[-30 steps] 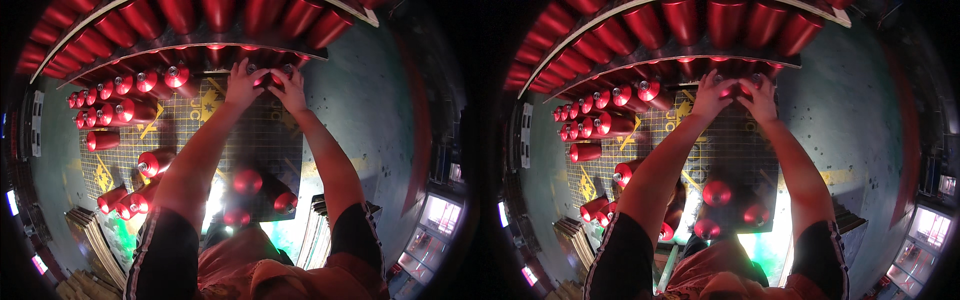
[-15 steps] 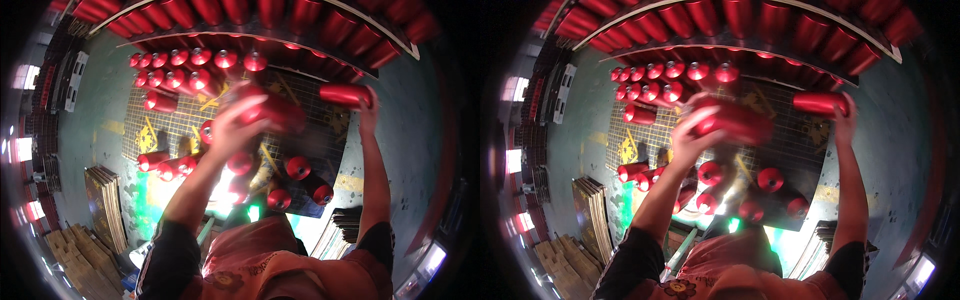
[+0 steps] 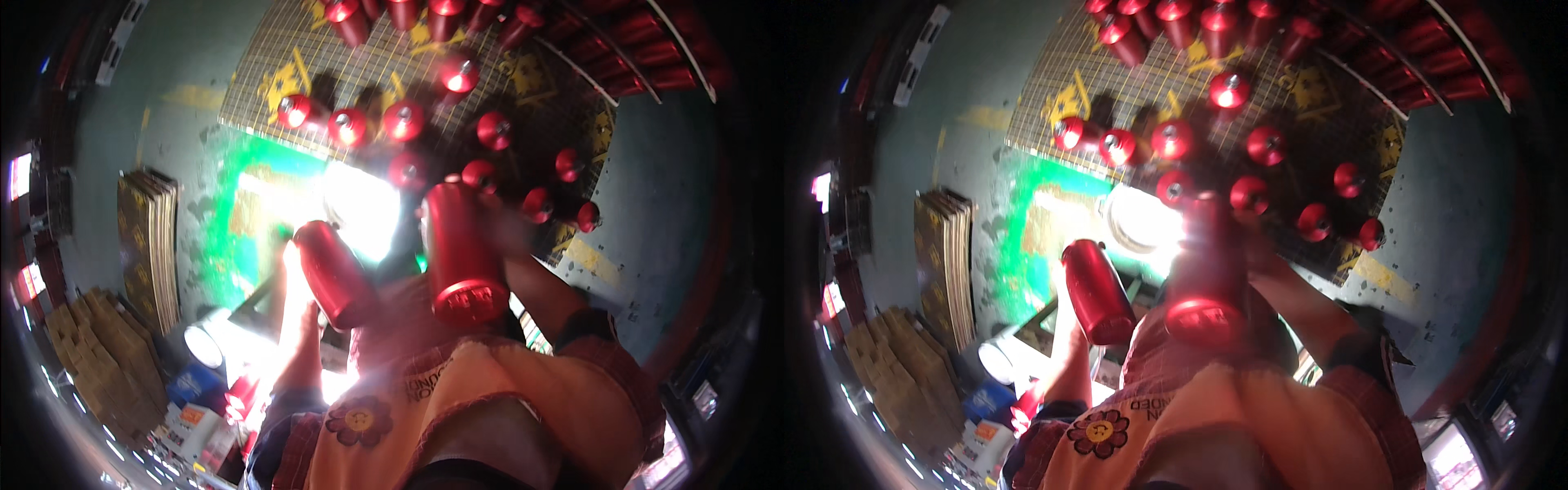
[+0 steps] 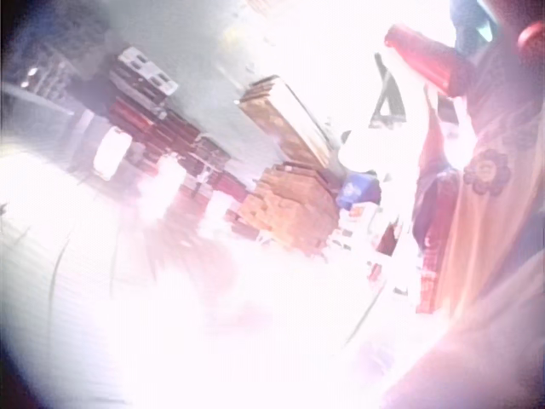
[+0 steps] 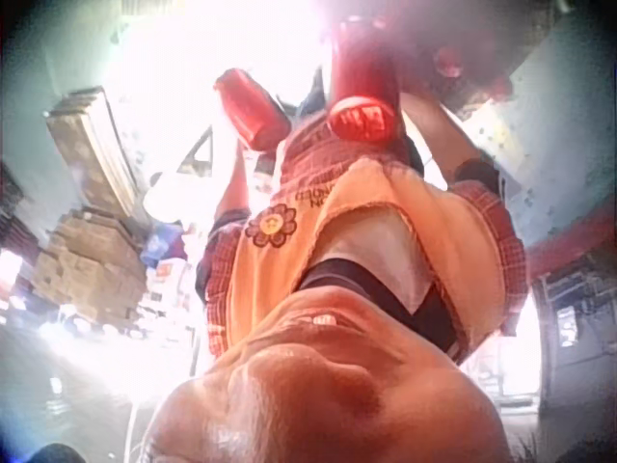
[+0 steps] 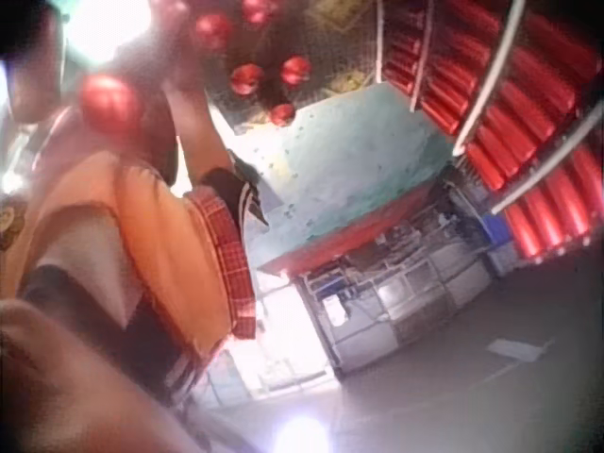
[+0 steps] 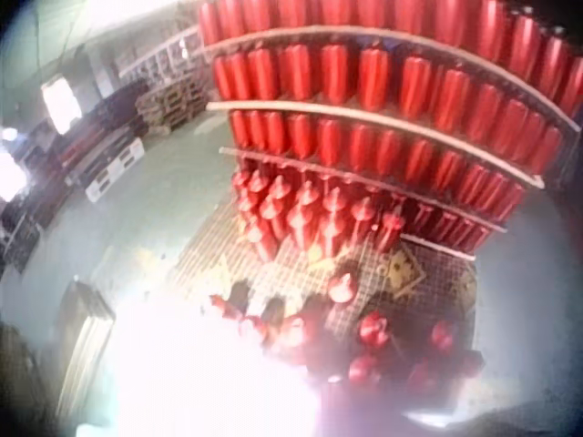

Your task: The person repeatedly picks up red spray cans from a wire rack and places them onto a metal tray with circular indentations. The person handles the cans one at a time, moving them between the rack and the tray in a repetitive cycle.

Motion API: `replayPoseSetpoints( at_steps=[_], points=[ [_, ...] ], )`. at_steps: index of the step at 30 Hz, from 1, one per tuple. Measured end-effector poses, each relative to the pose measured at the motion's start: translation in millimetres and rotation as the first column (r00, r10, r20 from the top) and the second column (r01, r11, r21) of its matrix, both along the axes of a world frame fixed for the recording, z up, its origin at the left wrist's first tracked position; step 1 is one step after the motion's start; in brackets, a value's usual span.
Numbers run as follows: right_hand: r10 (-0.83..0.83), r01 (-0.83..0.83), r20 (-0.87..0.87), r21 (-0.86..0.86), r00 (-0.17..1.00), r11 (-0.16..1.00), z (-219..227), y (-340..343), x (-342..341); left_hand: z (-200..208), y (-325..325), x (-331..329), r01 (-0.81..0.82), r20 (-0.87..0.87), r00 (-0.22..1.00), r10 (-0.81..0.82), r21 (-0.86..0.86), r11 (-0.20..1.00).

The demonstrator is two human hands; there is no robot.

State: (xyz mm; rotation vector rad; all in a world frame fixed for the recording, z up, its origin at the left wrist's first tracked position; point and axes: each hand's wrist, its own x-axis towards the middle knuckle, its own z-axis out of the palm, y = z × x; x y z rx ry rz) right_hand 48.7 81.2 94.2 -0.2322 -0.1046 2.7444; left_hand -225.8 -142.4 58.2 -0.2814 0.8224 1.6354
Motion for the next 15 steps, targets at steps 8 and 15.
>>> replayPoseSetpoints(
  at_steps=[8,15],
  points=[
    [0.139,-0.312,0.602,0.193,0.786,0.930,-119,-128,-107,-152,-92,-26,-0.611,0.941,0.079,0.329,-0.215,0.762],
    [0.255,-0.288,0.304,0.068,0.918,0.955,-195,-174,-145,-188,-122,-49,-0.356,0.688,0.702,0.184,0.115,0.927]
  ],
)
